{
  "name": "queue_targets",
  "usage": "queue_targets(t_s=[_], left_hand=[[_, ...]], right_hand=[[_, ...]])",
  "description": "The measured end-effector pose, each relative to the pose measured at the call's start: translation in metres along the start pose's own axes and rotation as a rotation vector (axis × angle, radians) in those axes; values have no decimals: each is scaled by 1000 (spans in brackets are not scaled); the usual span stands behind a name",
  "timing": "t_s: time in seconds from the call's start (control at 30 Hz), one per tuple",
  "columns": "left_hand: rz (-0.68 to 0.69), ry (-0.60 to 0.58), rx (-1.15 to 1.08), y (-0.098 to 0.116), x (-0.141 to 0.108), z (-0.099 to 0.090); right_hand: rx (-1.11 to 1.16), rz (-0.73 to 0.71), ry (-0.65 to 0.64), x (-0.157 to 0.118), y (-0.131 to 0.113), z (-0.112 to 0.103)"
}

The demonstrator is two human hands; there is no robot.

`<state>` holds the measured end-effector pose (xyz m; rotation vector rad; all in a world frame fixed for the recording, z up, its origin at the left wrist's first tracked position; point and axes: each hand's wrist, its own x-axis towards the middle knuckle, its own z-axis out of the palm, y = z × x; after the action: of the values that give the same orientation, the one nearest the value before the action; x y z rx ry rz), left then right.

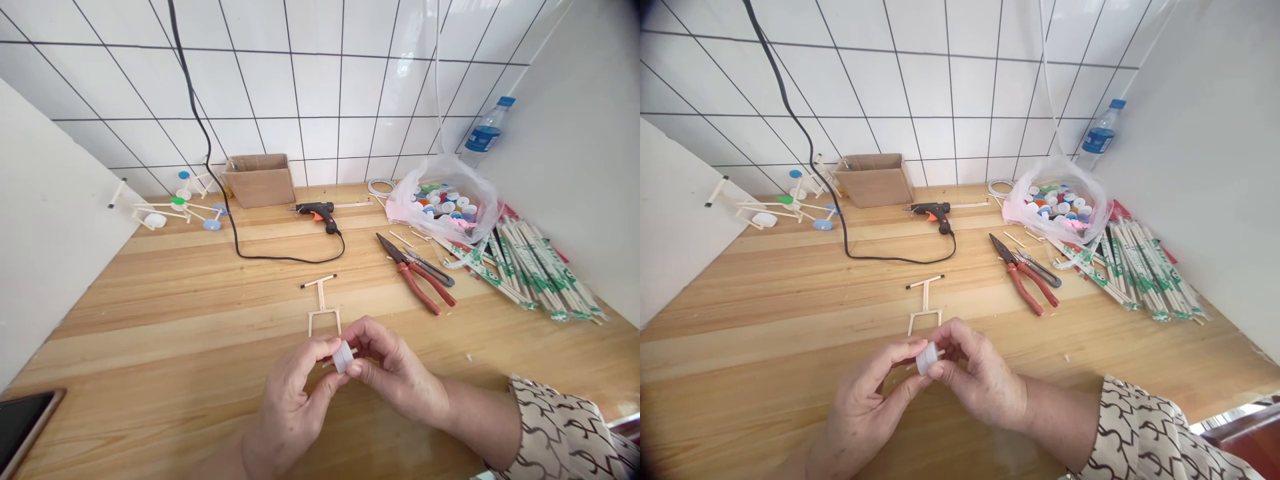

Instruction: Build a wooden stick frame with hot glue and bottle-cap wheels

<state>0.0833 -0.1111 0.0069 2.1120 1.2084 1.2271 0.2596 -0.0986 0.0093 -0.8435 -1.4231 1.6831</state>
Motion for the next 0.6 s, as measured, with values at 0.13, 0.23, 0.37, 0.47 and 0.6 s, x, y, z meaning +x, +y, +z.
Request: queue_targets(t_s=[0.13, 0.23, 0.37, 0.47, 0.6], left_hand=[[22, 11, 36, 0, 0, 1], [67, 10, 71, 0, 0, 0], [115, -7, 82, 2, 3, -3], [107, -44, 41, 3, 3, -3], [101, -71, 23, -1, 0, -1]], right_hand=[[119, 14, 17, 2, 0, -1], [155, 17, 19, 3, -2, -3], [216, 35, 6, 3, -1, -4], [244, 52, 27, 5, 1, -3], [170, 39, 80, 6, 1, 0]])
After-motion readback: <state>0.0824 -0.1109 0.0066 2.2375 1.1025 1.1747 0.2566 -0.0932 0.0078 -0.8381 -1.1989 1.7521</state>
